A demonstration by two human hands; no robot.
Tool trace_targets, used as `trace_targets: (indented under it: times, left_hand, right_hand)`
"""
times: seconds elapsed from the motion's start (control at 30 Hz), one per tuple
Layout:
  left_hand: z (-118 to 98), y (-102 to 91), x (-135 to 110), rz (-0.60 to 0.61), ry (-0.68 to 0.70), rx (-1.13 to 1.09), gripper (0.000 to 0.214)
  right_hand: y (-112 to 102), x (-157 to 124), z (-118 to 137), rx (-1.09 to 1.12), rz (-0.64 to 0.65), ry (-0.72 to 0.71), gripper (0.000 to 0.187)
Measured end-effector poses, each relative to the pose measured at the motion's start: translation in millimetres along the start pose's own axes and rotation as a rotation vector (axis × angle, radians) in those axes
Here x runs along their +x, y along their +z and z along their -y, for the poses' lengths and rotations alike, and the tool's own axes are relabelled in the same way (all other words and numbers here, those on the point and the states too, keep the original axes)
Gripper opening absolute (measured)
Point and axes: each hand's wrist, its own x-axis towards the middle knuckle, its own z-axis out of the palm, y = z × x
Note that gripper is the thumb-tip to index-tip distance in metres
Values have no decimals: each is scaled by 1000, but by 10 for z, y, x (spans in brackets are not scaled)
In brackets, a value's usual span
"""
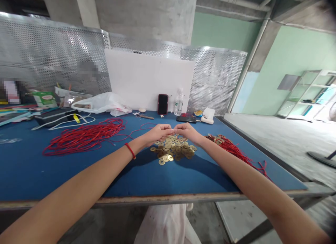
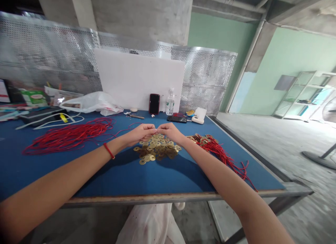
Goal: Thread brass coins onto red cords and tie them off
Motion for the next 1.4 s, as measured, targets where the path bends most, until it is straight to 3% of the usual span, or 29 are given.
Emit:
trace_targets:
  times: [0.17,0.53,0.73,1.0,1.13,1.3,1.4]
  left_hand:
    - [-56,13,-12,27,-27,-93,32]
    - [-34,-179,36,-152,5,-114,28]
    - [50,-351,65,-255,5,37,29]
    - [68,-435,70,-384,1,156,28]
    - [63,-478,80,-401,9,152,26]
    - [19,-498,73,-391,13,177,25]
    - [2,-479,68,-351,14,188,24]
  right_hand:
    - [-40,7,63,67,-64,-3,31]
    - [-348,68,-43,52,-200,6,29]
    - [-463,72,-103,-43,-263,23,27]
    - [-562,111,-244,-162,-303,45,27]
    - [-670,125,-339,-343,-383,50,24]
    - [-798,60,-344,-811,-539,117,22]
    - [-834,24,-331,-901,-572,185,22]
